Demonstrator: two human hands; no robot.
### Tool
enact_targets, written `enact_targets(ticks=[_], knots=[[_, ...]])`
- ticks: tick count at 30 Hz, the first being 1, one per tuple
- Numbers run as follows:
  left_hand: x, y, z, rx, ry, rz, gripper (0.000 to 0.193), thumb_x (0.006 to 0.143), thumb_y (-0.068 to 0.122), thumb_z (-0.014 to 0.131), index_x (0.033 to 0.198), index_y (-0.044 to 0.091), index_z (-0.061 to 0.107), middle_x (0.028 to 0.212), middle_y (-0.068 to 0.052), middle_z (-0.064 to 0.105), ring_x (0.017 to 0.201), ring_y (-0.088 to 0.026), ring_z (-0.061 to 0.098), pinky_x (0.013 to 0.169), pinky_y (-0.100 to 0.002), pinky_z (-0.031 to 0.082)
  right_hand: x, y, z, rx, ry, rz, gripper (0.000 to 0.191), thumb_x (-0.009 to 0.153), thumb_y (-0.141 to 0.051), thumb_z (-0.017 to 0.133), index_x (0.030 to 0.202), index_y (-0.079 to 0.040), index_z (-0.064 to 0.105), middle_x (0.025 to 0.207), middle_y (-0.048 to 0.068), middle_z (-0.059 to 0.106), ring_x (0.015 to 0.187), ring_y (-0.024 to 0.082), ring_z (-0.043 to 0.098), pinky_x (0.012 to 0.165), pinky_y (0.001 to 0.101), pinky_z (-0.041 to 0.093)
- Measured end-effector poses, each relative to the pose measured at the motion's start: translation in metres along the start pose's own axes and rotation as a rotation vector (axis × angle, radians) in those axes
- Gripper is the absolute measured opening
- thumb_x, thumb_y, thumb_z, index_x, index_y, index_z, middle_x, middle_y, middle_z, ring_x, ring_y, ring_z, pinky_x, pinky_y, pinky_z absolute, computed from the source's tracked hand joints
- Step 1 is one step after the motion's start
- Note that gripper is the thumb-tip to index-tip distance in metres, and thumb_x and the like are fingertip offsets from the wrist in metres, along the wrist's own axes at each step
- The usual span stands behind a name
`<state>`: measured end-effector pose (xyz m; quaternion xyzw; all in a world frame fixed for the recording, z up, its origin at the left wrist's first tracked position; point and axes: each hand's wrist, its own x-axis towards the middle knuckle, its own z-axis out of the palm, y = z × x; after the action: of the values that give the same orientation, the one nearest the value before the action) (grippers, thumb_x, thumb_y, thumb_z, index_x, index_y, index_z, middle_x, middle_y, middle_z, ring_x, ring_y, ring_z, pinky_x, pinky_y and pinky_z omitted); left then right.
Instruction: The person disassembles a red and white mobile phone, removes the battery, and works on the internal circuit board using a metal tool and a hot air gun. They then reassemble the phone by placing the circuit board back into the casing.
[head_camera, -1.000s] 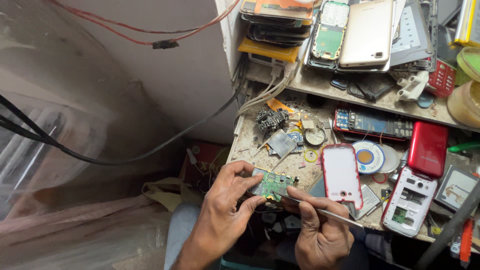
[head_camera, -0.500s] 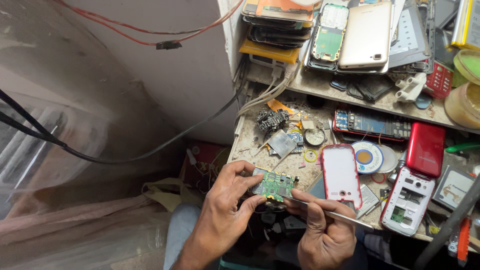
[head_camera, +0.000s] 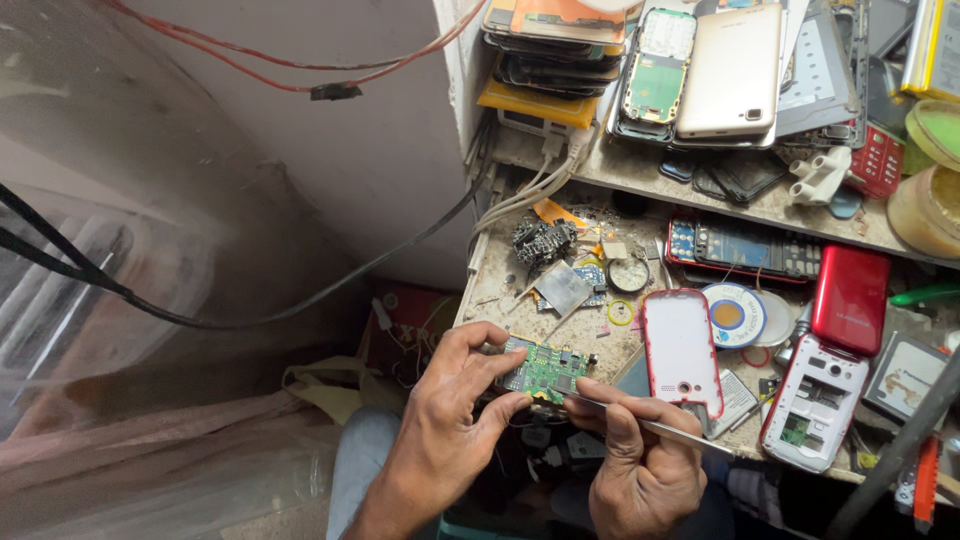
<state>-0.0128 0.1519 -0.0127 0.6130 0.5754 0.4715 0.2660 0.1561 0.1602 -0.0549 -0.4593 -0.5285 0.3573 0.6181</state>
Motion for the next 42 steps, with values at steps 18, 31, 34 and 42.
enact_targets(ticks=[18, 31, 34, 42], knots=[[0.000, 0.002, -0.002, -0.035, -0.016, -0.018, 0.041, 0.081, -0.001, 0.081, 0.120, 0.001, 0.070, 0.127, -0.013, 0.060, 0.100, -0.020, 0.070, 0.081, -0.030, 0.059, 0.003, -0.006, 0.003, -0.021, -0.012, 0.015, 0.016, 0.105, -0.009, 0.056, 0.110, 0.005, 0.051, 0.102, 0.021, 0.076, 0.083, 0.023, 0.078, 0.078, 0.0336, 0.067], [-0.001, 0.001, -0.001, -0.024, -0.011, -0.015, 0.041, 0.080, -0.001, 0.081, 0.119, 0.001, 0.070, 0.126, -0.013, 0.060, 0.099, -0.021, 0.070, 0.081, -0.030, 0.059, -0.007, 0.007, -0.012, 0.026, 0.062, 0.251, 0.023, 0.109, -0.015, 0.057, 0.119, 0.005, 0.061, 0.066, 0.019, 0.065, 0.054, 0.014, 0.051, 0.057, 0.0244, 0.039], [0.000, 0.000, -0.003, -0.012, -0.006, 0.022, 0.041, 0.080, -0.001, 0.081, 0.119, 0.000, 0.070, 0.126, -0.013, 0.060, 0.103, -0.023, 0.069, 0.082, -0.031, 0.058, -0.001, -0.007, -0.019, -0.342, -0.144, 0.146, 0.024, 0.103, -0.022, 0.056, 0.107, -0.002, 0.067, 0.073, 0.011, 0.077, 0.067, 0.016, 0.075, 0.065, 0.0281, 0.058], [0.000, 0.004, -0.006, -0.039, -0.023, -0.019, 0.039, 0.082, -0.002, 0.079, 0.119, 0.000, 0.069, 0.127, -0.014, 0.060, 0.104, -0.024, 0.070, 0.082, -0.031, 0.059, 0.016, -0.021, -0.001, -0.473, -0.338, -0.281, 0.014, 0.103, -0.012, 0.059, 0.107, 0.000, 0.065, 0.101, 0.012, 0.079, 0.088, 0.022, 0.080, 0.077, 0.0305, 0.061]])
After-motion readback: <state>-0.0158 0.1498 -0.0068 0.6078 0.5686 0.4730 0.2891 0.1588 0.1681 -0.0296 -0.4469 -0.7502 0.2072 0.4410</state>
